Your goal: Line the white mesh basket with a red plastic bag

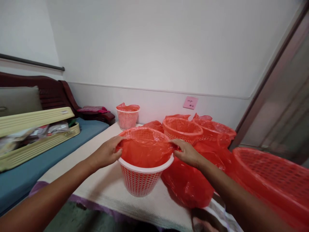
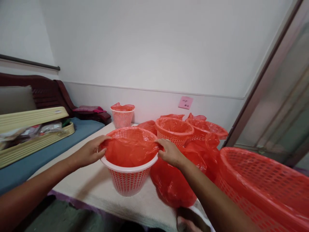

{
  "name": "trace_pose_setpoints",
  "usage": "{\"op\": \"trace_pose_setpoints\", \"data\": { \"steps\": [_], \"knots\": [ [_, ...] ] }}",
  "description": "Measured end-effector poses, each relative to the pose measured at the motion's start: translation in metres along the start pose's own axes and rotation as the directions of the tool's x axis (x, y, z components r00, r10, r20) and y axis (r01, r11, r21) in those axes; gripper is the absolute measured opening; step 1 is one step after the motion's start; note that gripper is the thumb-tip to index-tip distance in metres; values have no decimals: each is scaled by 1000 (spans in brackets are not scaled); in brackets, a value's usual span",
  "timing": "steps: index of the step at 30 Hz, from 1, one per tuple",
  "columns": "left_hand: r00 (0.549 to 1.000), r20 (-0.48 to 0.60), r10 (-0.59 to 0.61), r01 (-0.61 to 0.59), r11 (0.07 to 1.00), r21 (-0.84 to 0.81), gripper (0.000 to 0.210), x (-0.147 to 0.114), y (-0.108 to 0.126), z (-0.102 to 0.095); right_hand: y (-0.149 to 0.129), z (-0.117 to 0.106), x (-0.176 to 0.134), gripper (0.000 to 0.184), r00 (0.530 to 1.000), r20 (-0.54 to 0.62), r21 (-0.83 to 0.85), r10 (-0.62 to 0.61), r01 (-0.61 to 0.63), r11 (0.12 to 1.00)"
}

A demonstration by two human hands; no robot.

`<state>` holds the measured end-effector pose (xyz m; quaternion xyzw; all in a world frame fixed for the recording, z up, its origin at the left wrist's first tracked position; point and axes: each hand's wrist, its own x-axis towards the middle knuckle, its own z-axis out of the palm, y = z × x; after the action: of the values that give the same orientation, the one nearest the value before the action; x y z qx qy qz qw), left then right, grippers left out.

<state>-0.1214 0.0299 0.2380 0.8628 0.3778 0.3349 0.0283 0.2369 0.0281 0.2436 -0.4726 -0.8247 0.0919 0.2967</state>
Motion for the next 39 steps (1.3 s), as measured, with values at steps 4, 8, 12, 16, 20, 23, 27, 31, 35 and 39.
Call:
{"op": "trace_pose_setpoints", "data": {
  "steps": [4,8,12,16,20,23,27,31,35,39],
  "knots": [
    [993,-117,34,-28,998,52,18,-15,0,5,2,4,-4,12,997,-35,-20,-64,63,998],
    [965,-246,97,-74,992,101,11,-31,-3,14,7,12,-21,6,986,-135,-31,-96,93,995],
    [926,-344,156,-112,983,144,20,-44,-6,22,5,18,-40,6,942,-239,-150,-236,204,967],
    [899,-381,214,-156,972,176,29,-56,-6,29,-1,23,-57,13,910,-272,-244,-313,249,937],
    [894,-352,276,-208,953,221,34,-65,-8,33,-2,31,-67,13,909,-232,-286,-347,277,917],
    [900,-326,289,-214,945,249,37,-70,-13,36,2,41,-70,12,927,-182,-301,-328,266,916],
    [905,-315,285,-210,945,253,36,-73,-17,40,4,52,-72,14,937,-174,-306,-303,241,921],
    [929,-273,249,-189,955,228,34,-76,-8,41,-8,53,-74,10,941,-160,-320,-297,235,918],
    [944,-280,173,-137,980,145,33,-74,14,35,-25,51,-77,16,941,-156,-263,-302,255,930],
    [965,-243,97,-81,994,75,43,-65,33,27,-32,52,-77,15,943,-212,-143,-256,229,963]
  ]
}}
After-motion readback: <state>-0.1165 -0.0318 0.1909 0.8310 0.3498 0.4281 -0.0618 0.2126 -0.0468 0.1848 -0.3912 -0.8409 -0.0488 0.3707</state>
